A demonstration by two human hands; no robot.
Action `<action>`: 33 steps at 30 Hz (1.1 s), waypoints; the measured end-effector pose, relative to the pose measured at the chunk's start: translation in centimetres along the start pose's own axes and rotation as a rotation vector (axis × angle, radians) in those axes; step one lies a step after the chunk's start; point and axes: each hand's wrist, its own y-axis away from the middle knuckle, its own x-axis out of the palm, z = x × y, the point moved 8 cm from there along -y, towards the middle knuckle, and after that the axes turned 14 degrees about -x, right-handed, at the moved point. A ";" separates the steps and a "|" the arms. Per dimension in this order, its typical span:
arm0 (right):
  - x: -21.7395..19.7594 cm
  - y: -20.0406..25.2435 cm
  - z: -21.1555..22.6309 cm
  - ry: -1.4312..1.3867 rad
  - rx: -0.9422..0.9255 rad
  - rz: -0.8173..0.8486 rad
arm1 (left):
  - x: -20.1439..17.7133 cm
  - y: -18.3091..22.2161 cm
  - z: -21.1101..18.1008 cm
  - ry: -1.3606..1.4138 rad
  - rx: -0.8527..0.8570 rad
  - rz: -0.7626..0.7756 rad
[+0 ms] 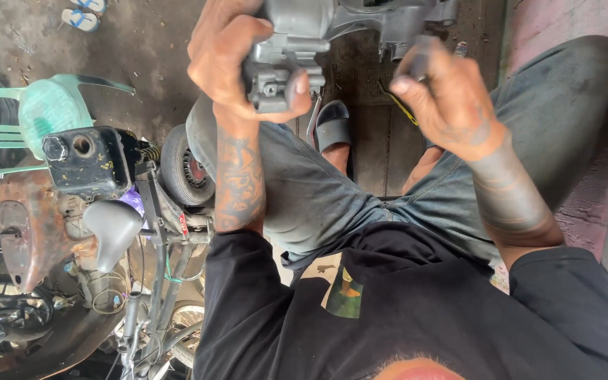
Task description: Cleaning and inspecting a motorcycle carburetor using a brush and a screwdriver
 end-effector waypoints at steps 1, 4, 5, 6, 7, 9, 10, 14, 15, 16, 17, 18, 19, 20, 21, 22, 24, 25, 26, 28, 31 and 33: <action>0.6 0.1 0.2 -0.004 -0.001 0.000 | -0.1 -0.2 -0.3 -0.004 -0.001 0.001; 1.7 1.1 0.7 0.008 -0.086 -0.048 | 0.4 -0.8 -1.5 -0.020 0.070 0.036; 1.5 2.1 0.6 -0.091 -0.130 -0.154 | 0.5 -0.9 -1.7 0.019 0.070 0.026; 1.2 3.2 0.4 -0.192 -0.173 -0.260 | 0.5 -1.0 -1.9 0.058 0.070 0.017; 1.5 3.6 0.1 -0.190 -0.177 -0.261 | 0.8 -0.7 -2.1 0.059 0.075 0.015; 0.1 5.2 0.6 -0.257 -0.374 -0.520 | 1.3 -0.5 -1.6 0.205 -0.034 0.054; 0.0 3.4 1.4 -0.257 -0.375 -0.522 | 1.8 -0.5 -1.9 0.204 -0.033 0.056; 1.7 1.2 1.5 0.097 -0.362 -0.240 | 3.6 0.0 -2.7 0.530 -0.075 0.126; 1.3 2.1 0.7 0.018 -0.432 -0.283 | 4.0 0.1 -2.4 0.567 -0.118 0.116; 1.5 2.9 0.1 0.023 -0.437 -0.282 | 4.2 0.0 -2.5 0.569 -0.111 0.114; 1.0 4.3 -0.4 -0.030 -0.429 -0.415 | 4.0 0.0 -2.2 0.612 -0.160 0.088; 0.5 5.8 -1.1 -0.085 -0.417 -0.548 | 4.0 0.1 -1.9 0.655 -0.210 0.063; 0.0 4.3 -0.3 -0.083 -0.421 -0.548 | 4.0 0.0 -1.8 0.656 -0.206 0.063; 0.9 2.1 0.4 -0.014 -0.375 -0.360 | 4.1 -0.2 -1.8 0.634 -0.185 0.067; 2.1 0.3 1.0 0.048 -0.317 -0.179 | 4.1 -0.2 -1.8 0.613 -0.169 0.077; 2.0 1.1 0.4 0.049 -0.312 -0.185 | 3.9 0.2 -1.8 0.614 -0.171 0.084; -0.9 3.2 -1.7 -0.075 -0.247 -0.554 | 3.7 0.8 0.0 0.773 -0.351 0.050; -1.5 3.0 -1.9 -0.078 -0.240 -0.550 | 3.5 0.7 0.0 0.773 -0.359 0.047; -2.4 3.1 -2.7 -0.156 -0.172 -0.623 | 2.9 0.8 0.4 0.758 -0.391 -0.036; -3.1 3.2 -5.7 -0.226 -0.101 -0.690 | 2.2 2.3 2.8 0.750 -0.422 -0.123; -1.1 6.4 -13.1 -0.057 0.059 -0.723 | 1.2 6.4 7.4 0.594 -0.594 -0.225; 2.9 9.5 -19.3 0.076 0.224 -0.457 | 0.5 6.5 8.7 0.965 -0.587 -0.503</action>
